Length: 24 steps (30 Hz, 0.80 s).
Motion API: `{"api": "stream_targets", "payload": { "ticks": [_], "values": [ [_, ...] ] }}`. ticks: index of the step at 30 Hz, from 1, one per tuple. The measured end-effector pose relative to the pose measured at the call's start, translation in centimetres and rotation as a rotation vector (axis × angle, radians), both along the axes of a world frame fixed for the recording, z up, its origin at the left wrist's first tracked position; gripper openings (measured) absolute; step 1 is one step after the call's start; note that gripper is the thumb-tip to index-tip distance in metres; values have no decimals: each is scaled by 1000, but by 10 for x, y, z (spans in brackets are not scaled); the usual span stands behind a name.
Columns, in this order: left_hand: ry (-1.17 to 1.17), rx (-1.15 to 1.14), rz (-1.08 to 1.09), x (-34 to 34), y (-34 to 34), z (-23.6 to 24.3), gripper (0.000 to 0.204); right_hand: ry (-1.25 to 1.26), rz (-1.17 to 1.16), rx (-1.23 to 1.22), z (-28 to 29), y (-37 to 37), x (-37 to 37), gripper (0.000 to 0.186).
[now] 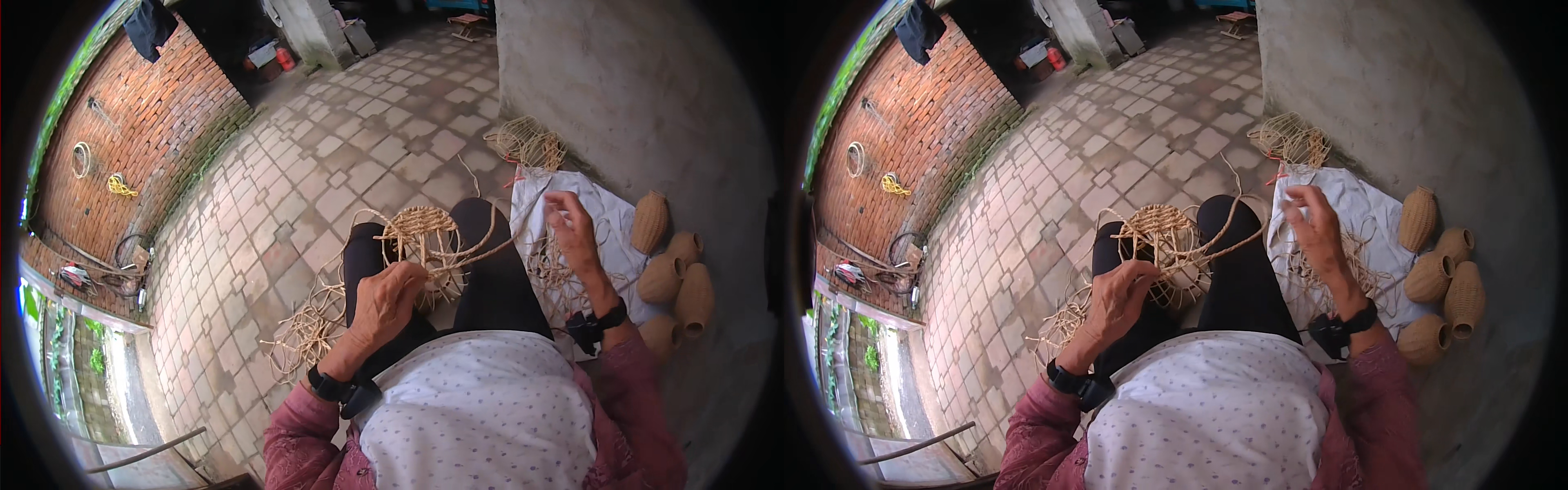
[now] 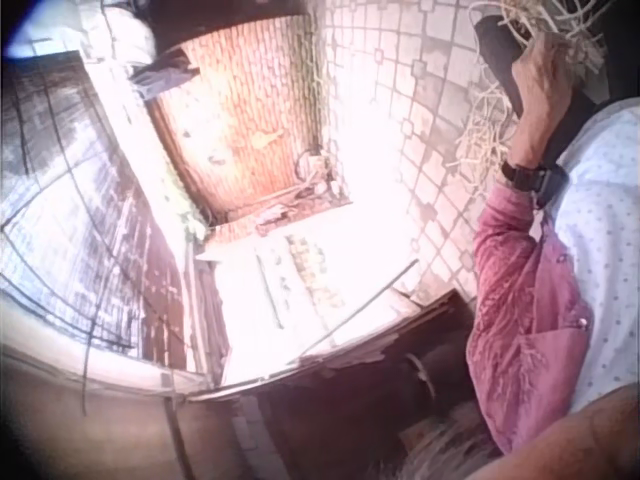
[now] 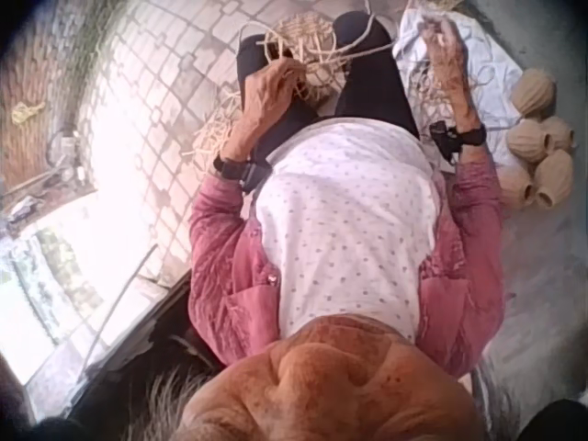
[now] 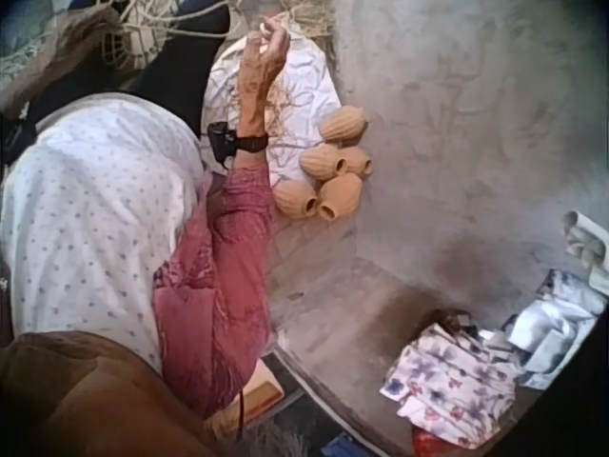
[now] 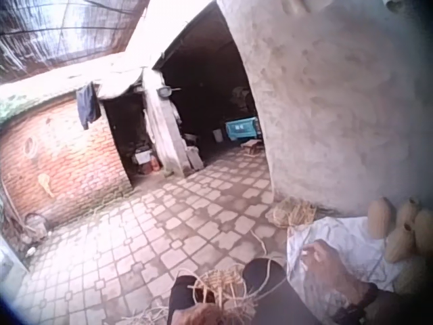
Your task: The person is weaving dried straw or plant fibers to create small decorative or functional vessels.
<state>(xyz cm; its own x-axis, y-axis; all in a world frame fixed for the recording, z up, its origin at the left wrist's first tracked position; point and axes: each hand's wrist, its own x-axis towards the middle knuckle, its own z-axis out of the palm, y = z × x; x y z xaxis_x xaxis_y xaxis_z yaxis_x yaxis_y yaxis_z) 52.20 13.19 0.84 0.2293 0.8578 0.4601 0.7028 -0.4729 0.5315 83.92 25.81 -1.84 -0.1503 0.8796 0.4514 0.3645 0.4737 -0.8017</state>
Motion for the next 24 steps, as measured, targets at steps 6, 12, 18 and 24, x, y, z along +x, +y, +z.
{"api": "stream_targets", "payload": {
  "ticks": [6,12,18,24],
  "values": [
    [-211,-427,-8,-8,14,18,17,-469,256,395,19,-22,-84,42],
    [-62,-382,-69,-25,21,3,19,35,481,-385,-11,-26,-35,26],
    [-126,-760,-126,-10,15,29,26,-602,-494,-582,-108,14,221,32],
    [-330,-778,-73,-1,10,16,26,-387,-281,55,-75,10,73,35]
  ]
}}
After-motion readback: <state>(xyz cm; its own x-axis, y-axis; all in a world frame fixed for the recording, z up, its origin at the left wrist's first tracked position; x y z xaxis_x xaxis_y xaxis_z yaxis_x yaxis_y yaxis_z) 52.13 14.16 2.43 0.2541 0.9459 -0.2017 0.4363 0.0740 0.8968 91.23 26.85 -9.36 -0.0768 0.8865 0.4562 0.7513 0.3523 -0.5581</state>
